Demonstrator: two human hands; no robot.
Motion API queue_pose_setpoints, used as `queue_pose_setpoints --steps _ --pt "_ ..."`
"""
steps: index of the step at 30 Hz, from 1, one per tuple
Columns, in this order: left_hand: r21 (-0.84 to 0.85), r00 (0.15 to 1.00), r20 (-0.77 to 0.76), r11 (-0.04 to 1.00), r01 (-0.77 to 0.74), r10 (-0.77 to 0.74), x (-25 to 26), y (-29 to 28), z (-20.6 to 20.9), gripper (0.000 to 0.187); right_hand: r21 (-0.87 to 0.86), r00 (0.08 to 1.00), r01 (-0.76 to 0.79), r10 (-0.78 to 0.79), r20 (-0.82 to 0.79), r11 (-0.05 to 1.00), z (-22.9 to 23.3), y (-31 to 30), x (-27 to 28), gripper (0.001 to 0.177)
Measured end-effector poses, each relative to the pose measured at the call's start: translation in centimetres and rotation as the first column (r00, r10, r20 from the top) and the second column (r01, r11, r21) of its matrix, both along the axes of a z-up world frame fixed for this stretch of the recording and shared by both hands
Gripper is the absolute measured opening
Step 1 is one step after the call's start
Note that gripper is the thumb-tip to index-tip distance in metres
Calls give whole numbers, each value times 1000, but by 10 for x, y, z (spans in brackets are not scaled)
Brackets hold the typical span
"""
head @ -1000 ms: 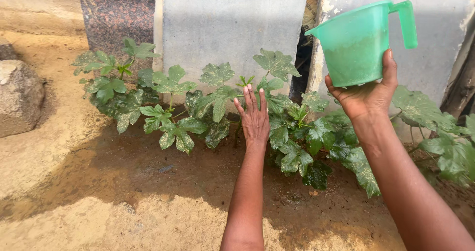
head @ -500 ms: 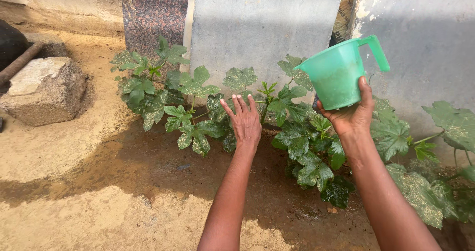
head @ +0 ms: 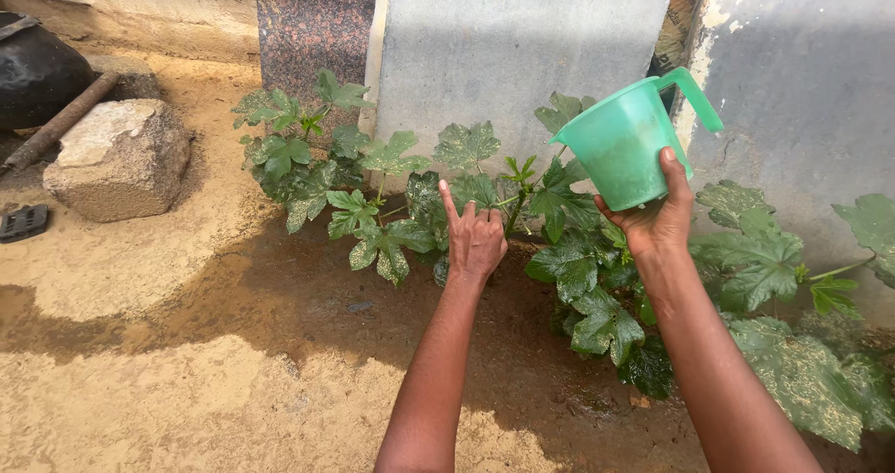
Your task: The person waters plants using a green mug, moving their other hand over the leaves and soil.
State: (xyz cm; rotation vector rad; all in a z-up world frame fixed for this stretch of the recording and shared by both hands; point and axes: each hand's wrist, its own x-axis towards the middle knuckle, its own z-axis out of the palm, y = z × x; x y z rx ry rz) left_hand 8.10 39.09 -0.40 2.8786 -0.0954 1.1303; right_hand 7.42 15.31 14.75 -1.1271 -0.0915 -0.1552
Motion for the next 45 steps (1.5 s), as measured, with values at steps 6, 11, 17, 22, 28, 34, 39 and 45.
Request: queue_pose_setpoints --steps 6,11,17,22,28,34,39,45 --pt "31 994 67 996 80 -82 -21 -3 14 11 -49 1000 4 -5 -12 999 -5 2 4 100" --pt "51 994 61 995 85 -88 -28 -3 19 10 -36 1000 -1 1 -18 999 -9 2 7 107" --pt "67 994 29 993 102 -104 -28 -4 17 4 -53 997 28 -31 -65 998 -15 3 11 112" --pt "65 995 20 993 97 -98 -25 -5 15 1 -51 998 11 -15 -63 999 -18 3 14 109" --pt "50 999 27 998 43 -45 -20 -3 11 9 27 997 -47 48 -55 999 -4 2 9 105" --pt "41 992 -108 998 -56 60 -24 -2 16 35 76 997 -67 68 -20 995 20 -8 1 104" --pt "97 979 -129 985 -143 155 -29 -5 25 63 40 997 -70 69 43 997 40 -20 -3 102" --pt "195 978 -83 966 -172 191 -39 -3 52 58 160 994 -93 82 76 983 53 -29 -1 103"
